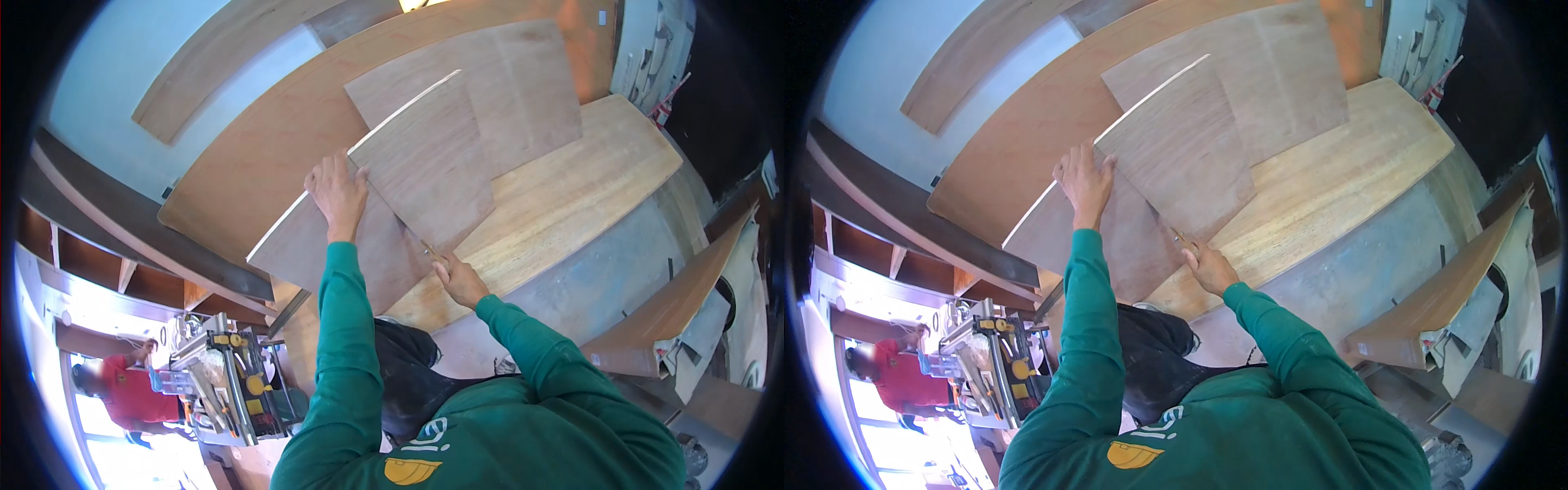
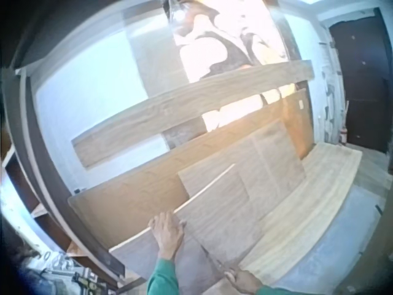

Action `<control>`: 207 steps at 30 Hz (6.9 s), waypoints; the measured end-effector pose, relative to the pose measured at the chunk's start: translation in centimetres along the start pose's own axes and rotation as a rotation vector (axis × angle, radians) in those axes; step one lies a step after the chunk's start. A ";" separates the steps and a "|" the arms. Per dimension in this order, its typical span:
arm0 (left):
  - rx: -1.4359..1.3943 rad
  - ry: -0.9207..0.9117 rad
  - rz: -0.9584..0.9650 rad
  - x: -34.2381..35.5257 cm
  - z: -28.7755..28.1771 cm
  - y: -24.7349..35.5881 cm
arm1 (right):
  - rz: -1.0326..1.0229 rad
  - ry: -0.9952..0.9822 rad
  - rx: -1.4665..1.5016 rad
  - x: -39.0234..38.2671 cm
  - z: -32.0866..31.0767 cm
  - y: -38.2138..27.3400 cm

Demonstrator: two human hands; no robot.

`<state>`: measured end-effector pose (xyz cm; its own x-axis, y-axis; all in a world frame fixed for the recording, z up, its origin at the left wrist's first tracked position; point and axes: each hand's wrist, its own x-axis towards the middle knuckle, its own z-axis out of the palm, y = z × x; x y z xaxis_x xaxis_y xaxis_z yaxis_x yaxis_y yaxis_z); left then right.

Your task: The person uses a hand saw to cut a curved line on a large sheet of plywood. They hold the plywood steady with one hand while sawing with the other, following a pre-drawn arc. The person pauses briefly to reposition the sheet and then continues cutting until the segment is separated.

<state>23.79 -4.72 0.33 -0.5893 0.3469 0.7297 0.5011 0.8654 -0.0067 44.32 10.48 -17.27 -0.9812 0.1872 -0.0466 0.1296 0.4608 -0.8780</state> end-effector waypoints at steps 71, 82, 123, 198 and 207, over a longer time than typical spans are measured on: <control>0.179 -0.387 -0.139 7.1 5.8 -2.3 | -0.056 0.057 -0.013 -2.6 -0.6 -0.9; 0.194 -0.411 -0.181 6.2 5.7 -1.0 | 0.078 -0.029 -0.049 -18.0 -9.5 -2.1; 0.152 -0.275 -0.146 4.8 4.8 0.1 | -0.201 0.108 -0.039 -8.1 -3.3 1.1; 0.095 -0.240 -0.134 4.4 5.2 0.0 | -0.096 0.044 -0.036 -3.3 -1.8 0.0; 0.054 -0.260 -0.150 4.3 5.5 -1.2 | 0.031 -0.035 -0.084 -16.6 -9.0 -1.0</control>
<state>17.15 -2.27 -0.27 -0.8000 0.2891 0.5259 0.3663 0.9293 0.0464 61.73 14.78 -11.36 -0.9808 0.1727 -0.0909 0.1700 0.5269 -0.8327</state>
